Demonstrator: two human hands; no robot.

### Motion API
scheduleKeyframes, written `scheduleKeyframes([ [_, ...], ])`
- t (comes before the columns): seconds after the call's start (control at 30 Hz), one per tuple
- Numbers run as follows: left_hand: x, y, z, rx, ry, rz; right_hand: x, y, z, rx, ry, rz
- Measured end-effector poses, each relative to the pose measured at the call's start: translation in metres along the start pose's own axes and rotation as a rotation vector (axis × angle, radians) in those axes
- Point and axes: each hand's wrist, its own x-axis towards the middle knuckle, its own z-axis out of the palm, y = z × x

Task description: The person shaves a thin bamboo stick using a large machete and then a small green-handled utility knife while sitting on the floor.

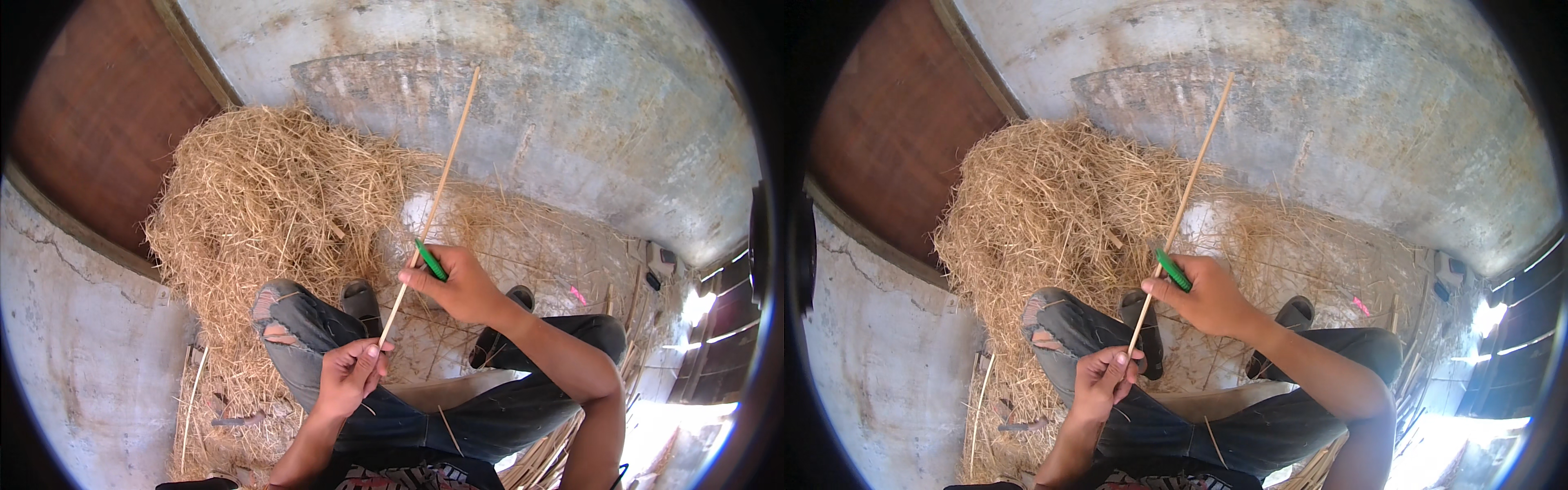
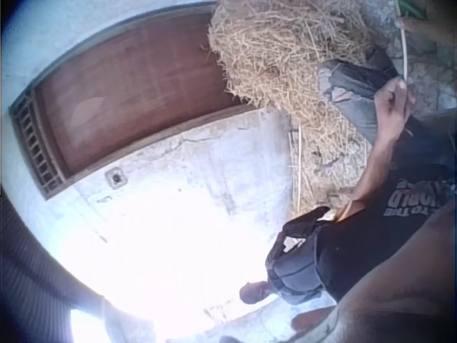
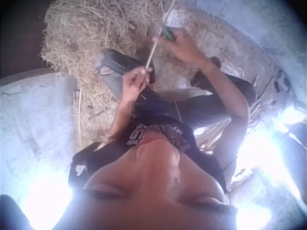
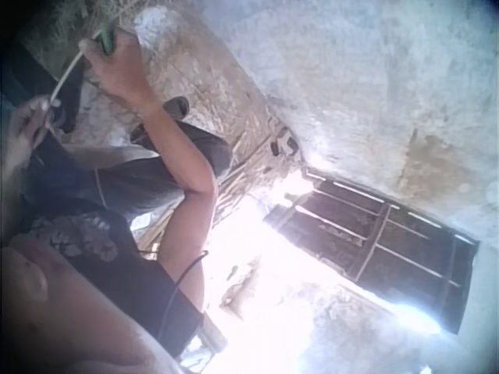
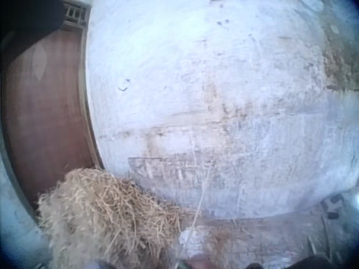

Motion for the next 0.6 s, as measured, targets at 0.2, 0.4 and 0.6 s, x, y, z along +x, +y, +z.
scheduleKeyframes([
  [0.2,0.007,0.001,0.005,-0.006,0.001,0.012,-0.01,0.001,0.013,0.036,-0.122,-0.052],
  [0.4,0.009,0.002,0.011,0.056,0.006,0.031,-0.005,0.006,0.008,0.1,-0.082,-0.066],
  [0.6,0.008,0.013,0.001,0.284,-0.114,0.089,-0.001,-0.01,-0.009,0.023,-0.026,-0.05],
])
